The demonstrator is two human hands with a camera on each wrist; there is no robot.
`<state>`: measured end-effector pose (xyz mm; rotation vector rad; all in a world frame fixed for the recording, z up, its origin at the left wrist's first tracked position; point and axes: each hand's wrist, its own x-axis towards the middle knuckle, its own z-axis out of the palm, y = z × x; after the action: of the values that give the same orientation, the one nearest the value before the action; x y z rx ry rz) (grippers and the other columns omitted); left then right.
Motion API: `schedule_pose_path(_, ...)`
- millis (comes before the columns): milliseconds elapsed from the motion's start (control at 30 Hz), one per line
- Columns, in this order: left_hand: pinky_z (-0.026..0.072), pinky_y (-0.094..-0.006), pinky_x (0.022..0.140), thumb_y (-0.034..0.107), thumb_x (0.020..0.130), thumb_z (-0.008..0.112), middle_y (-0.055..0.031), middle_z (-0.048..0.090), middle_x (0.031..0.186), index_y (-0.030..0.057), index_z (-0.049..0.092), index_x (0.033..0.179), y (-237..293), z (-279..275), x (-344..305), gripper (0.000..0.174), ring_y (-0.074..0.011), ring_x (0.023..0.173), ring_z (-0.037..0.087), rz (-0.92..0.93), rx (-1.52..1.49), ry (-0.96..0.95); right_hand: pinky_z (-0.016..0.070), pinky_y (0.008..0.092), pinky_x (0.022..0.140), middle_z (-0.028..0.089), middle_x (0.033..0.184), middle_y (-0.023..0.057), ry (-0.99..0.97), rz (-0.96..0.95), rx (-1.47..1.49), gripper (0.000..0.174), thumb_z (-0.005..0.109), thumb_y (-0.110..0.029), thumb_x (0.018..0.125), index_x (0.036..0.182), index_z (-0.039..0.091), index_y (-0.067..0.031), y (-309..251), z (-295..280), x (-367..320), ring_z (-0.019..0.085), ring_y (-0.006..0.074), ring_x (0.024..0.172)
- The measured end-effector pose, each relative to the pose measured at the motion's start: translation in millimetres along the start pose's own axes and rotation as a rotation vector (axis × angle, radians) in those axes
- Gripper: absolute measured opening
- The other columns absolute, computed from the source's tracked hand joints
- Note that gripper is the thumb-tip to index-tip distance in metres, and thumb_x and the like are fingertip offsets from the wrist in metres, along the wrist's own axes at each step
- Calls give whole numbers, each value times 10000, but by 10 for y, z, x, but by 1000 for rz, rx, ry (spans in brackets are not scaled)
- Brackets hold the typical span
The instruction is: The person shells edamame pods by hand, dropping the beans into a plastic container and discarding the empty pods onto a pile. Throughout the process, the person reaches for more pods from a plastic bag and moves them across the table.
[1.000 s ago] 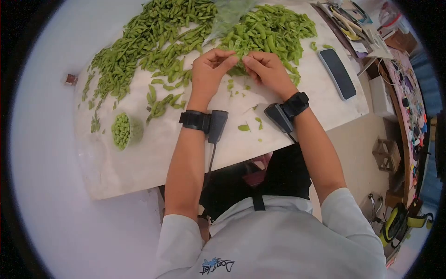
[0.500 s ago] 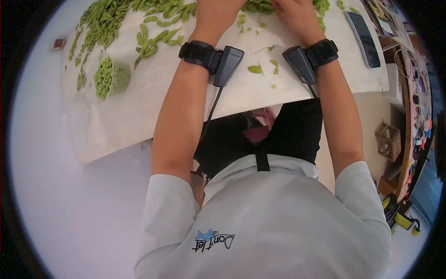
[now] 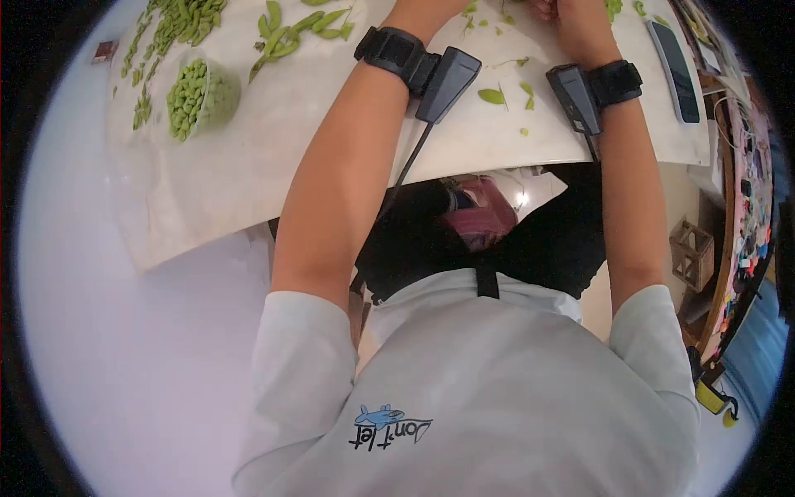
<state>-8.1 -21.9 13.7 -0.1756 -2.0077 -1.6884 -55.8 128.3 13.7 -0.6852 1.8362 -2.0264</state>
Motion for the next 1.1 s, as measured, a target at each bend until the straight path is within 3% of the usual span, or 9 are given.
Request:
schedule_pose_path(167, 482, -265, 628, 186, 822, 708, -73, 646, 799, 5, 617, 947, 68, 26, 40, 238, -120, 686, 596, -24, -13, -54, 268, 214, 404, 405, 537, -47, -51, 60, 178, 275, 472, -217, 959, 712, 494, -98, 37, -101, 31, 322, 48, 431)
schedule_pose_path(467, 499, -267, 659, 108, 837, 681, -77, 660, 849, 5, 620, 945, 32, 80, 52, 161, -124, 720, 614, -3, -185, -44, 262, 214, 391, 393, 528, -45, -106, 60, 220, 283, 479, -224, 952, 702, 486, -93, 1, -136, 56, 316, 52, 422)
schedule_pose_path(667, 490, -273, 658, 128, 857, 665, -83, 651, 877, -2, 617, 1081, -31, 0, 72, 263, -117, 729, 580, -83, -217, -52, 261, 210, 421, 428, 564, -54, -222, 75, 26, 345, 482, -304, 947, 677, 487, -89, 147, -223, 86, 354, 42, 465)
schedule_pose_path(700, 493, -281, 672, 94, 882, 617, -80, 651, 881, 29, 566, 1206, 7, -15, 104, 334, -125, 746, 586, -90, -21, -108, 275, 233, 411, 403, 533, -47, -176, -79, -171, 329, 479, -289, 928, 669, 496, -87, 140, -186, 94, 351, 60, 436)
schedule_pose_path(733, 430, -196, 619, 125, 789, 720, 5, 642, 780, 38, 686, 951, -259, -10, 107, 187, -55, 683, 538, 1, -45, -74, 273, 208, 401, 419, 537, -52, -179, 86, 118, 319, 476, -288, 935, 684, 503, -93, 80, -161, 70, 349, 45, 435)
schedule_pose_path(800, 435, -199, 625, 89, 793, 704, 6, 623, 764, 42, 678, 981, -105, -22, 98, 195, -58, 671, 531, -26, 84, -65, 264, 201, 391, 434, 545, -47, -157, 129, 136, 311, 469, -288, 943, 707, 506, -89, 66, -143, 80, 356, 39, 433)
schedule_pose_path(900, 449, -205, 638, 57, 794, 693, -12, 632, 797, 26, 660, 1001, -62, -18, 95, 212, -69, 679, 542, -120, -104, -82, 256, 201, 392, 429, 556, -51, -165, 216, 260, 307, 484, -297, 944, 722, 517, -86, -43, -69, 37, 339, 37, 435)
schedule_pose_path(1033, 473, -221, 660, 9, 796, 673, -44, 640, 877, 7, 618, 982, -47, 49, 123, 193, -93, 721, 567, -150, -140, -59, 255, 196, 440, 405, 570, -65, -210, 134, 237, 303, 524, -308, 937, 748, 548, -72, -60, -138, 56, 322, 33, 474)
schedule_pose_path(1100, 446, -204, 638, 16, 786, 696, -29, 640, 840, 15, 634, 942, -45, 69, 112, 168, -70, 699, 540, -148, -238, -29, 253, 194, 454, 410, 579, -65, -180, 65, 162, 298, 534, -301, 931, 740, 555, -73, -34, -117, 55, 327, 28, 490)
